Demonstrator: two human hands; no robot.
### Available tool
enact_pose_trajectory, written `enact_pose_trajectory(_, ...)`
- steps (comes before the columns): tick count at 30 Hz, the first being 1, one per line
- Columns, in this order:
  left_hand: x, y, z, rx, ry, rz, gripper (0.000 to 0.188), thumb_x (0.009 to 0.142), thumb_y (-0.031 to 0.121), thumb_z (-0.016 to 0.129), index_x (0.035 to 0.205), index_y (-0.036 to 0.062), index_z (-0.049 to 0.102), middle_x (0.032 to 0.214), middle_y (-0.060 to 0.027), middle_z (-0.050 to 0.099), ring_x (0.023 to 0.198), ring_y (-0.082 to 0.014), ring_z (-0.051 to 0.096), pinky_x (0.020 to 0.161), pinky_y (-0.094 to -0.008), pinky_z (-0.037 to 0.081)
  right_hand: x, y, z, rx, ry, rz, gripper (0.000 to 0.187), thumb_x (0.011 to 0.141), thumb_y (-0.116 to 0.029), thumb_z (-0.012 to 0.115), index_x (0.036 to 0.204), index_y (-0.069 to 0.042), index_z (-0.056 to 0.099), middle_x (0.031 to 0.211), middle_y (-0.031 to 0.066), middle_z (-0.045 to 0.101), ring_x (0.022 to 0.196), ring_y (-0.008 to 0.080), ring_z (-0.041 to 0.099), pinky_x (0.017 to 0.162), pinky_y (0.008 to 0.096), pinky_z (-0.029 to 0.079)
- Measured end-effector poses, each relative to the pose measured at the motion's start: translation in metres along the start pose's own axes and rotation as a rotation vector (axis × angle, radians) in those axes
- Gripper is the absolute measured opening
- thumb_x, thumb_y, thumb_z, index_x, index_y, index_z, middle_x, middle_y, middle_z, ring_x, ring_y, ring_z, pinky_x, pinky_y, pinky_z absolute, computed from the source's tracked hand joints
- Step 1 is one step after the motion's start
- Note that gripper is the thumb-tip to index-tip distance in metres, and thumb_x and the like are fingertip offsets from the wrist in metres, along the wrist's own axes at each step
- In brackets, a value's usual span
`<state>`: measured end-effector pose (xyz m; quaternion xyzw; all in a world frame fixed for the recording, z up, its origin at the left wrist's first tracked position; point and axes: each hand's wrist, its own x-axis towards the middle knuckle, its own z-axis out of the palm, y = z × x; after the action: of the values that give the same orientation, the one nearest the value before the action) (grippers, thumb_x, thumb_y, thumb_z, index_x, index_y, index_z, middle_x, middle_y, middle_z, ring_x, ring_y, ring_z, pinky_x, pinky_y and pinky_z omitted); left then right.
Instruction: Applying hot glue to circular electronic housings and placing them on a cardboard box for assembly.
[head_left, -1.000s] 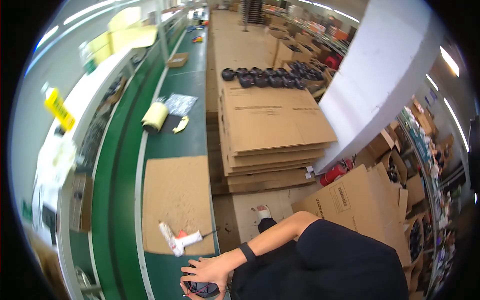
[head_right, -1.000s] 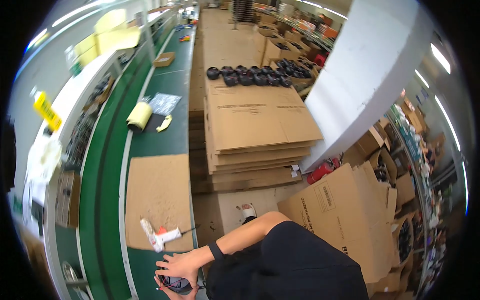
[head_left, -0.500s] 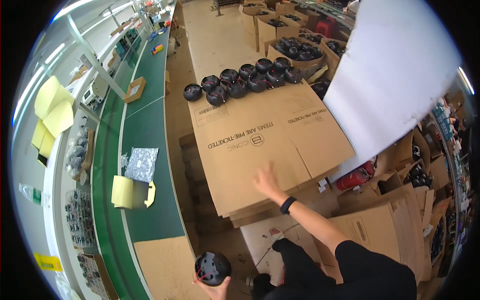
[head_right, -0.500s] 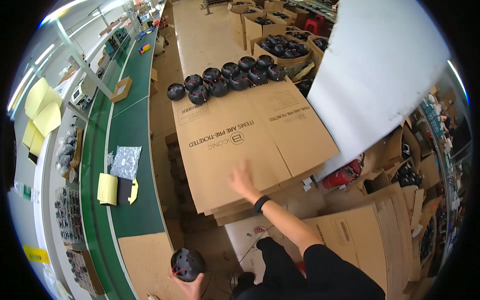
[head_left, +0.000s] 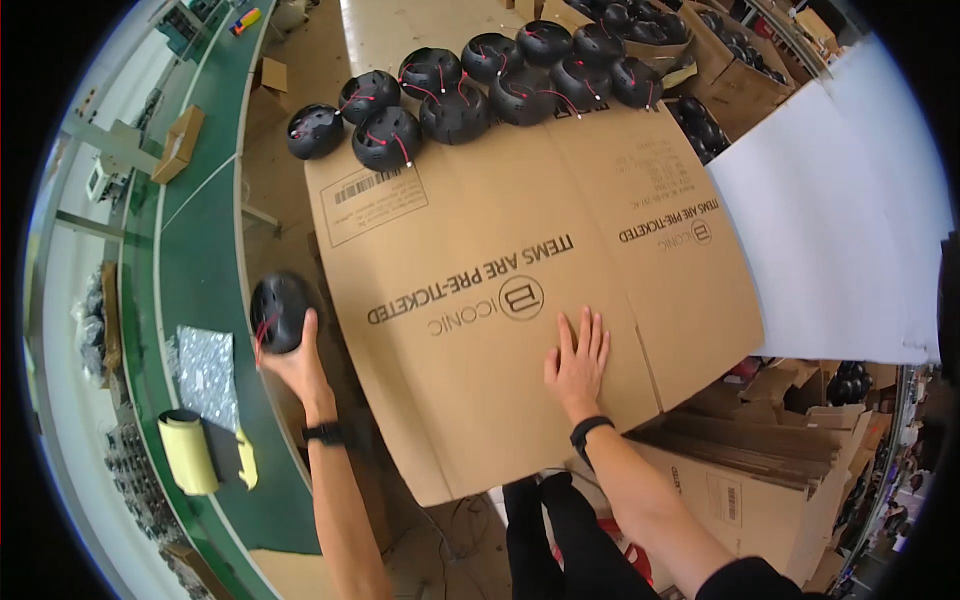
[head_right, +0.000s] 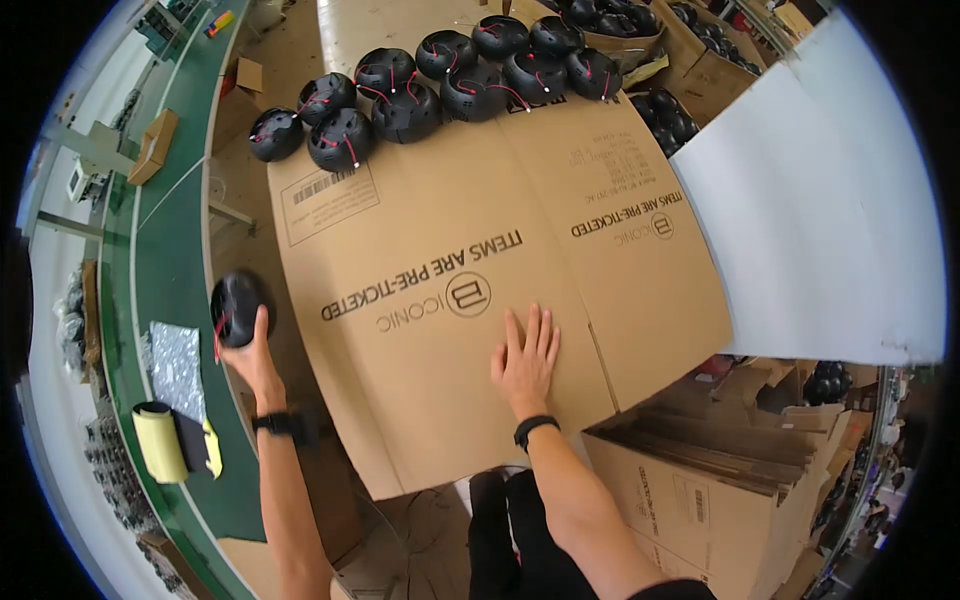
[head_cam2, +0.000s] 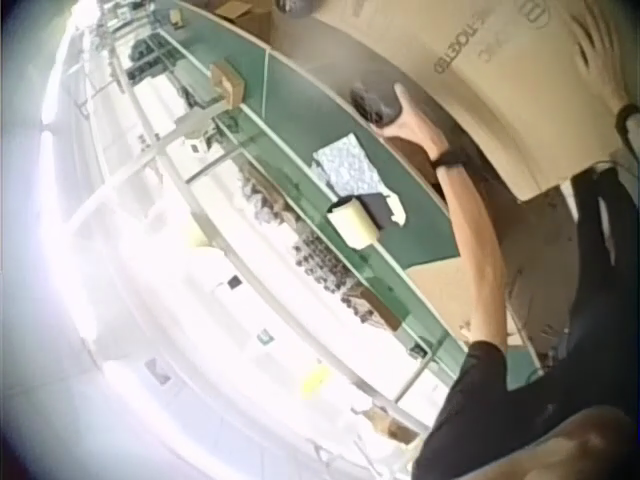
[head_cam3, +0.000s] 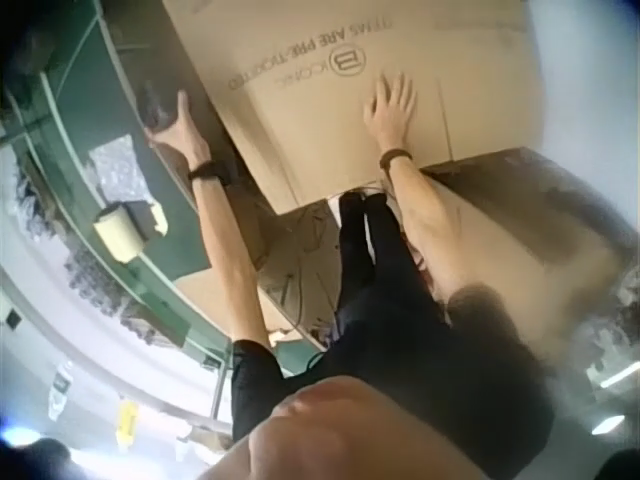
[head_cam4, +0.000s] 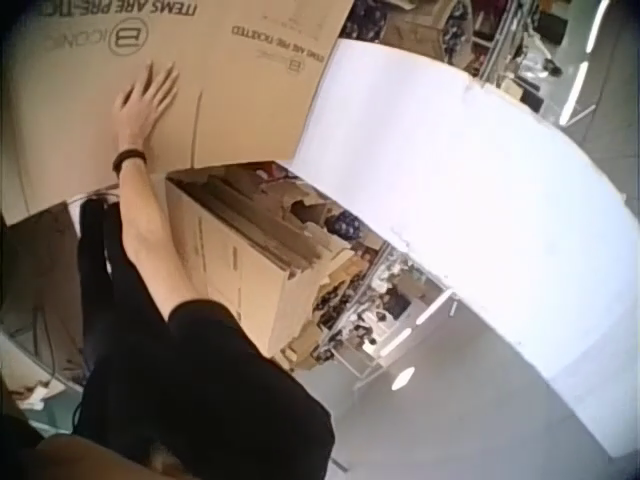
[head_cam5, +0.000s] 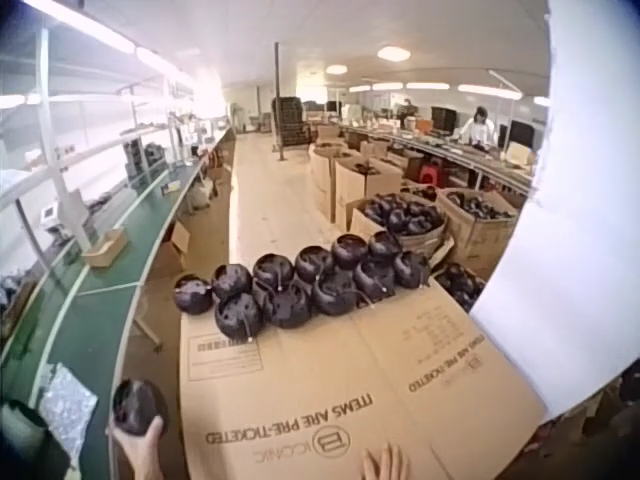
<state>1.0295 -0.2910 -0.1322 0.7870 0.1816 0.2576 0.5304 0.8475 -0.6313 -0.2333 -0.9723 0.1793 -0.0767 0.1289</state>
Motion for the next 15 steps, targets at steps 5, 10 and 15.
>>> enact_pose_trajectory(5,0.075,-0.034,0.147,-0.055,-0.024,-0.004,0.102,0.065,0.024,0.095,0.141,-0.0041,0.033,0.142,-0.0204,0.039,0.128,-0.0305,0.047,0.11,-0.0409,0.04,-0.003,0.003,0.004,-0.03,-0.043,0.016,0.064,0.086,-0.025,0.056,0.148,-0.014,0.046,0.159,0.0233,0.028,0.148,0.0437,0.023,0.12,0.0587,0.017)
enact_pose_trajectory(10,0.116,-0.045,0.198,0.328,-0.029,0.255,0.118,0.063,0.036,0.094,0.15,-0.0033,0.025,0.144,-0.028,0.035,0.129,-0.0409,0.046,0.109,-0.045,0.04,-0.001,0.001,0.006,-0.048,-0.08,0.035,0.063,0.086,-0.026,0.053,0.148,-0.016,0.047,0.159,0.0236,0.029,0.147,0.0448,0.025,0.119,0.0599,0.018)
enact_pose_trajectory(15,0.136,-0.037,0.204,0.447,-0.22,0.015,0.129,0.063,0.048,0.091,0.156,0.001,0.016,0.142,-0.0367,0.033,0.131,-0.0474,0.043,0.109,-0.047,0.039,0.001,0.002,0.002,-0.049,-0.074,0.043,0.06,0.087,-0.027,0.051,0.146,-0.015,0.048,0.159,0.0246,0.029,0.147,0.0451,0.025,0.119,0.0606,0.017)
